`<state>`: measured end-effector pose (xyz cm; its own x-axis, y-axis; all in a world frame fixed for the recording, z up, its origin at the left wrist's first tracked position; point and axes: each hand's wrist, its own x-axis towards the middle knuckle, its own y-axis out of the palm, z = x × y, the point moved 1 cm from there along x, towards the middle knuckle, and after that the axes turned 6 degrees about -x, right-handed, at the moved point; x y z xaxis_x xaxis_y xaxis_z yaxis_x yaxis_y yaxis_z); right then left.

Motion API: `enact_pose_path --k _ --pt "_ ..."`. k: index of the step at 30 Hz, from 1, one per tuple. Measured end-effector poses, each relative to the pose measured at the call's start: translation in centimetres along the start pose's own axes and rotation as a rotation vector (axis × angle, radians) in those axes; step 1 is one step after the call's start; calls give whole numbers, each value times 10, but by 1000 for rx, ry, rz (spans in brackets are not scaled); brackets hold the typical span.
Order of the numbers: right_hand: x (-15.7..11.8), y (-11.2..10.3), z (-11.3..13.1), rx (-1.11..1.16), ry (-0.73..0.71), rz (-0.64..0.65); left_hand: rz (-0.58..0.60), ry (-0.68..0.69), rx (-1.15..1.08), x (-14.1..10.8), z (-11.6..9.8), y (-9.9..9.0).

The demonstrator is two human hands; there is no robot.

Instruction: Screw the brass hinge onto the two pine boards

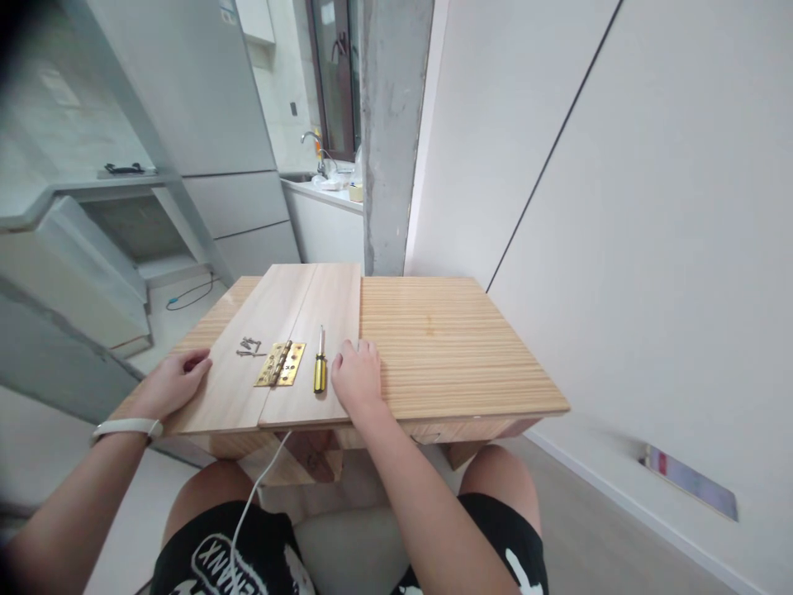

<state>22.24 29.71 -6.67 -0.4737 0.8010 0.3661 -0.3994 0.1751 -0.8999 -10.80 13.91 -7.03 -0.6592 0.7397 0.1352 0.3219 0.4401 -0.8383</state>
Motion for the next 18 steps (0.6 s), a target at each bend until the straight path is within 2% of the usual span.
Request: enact_pose_path --k 3,18 --pt "-3 -5 -19 -10 10 10 39 7 28 -6 -17 10" --pt "-18 -38 -113 -38 50 64 9 89 -2 -37 -92 67"
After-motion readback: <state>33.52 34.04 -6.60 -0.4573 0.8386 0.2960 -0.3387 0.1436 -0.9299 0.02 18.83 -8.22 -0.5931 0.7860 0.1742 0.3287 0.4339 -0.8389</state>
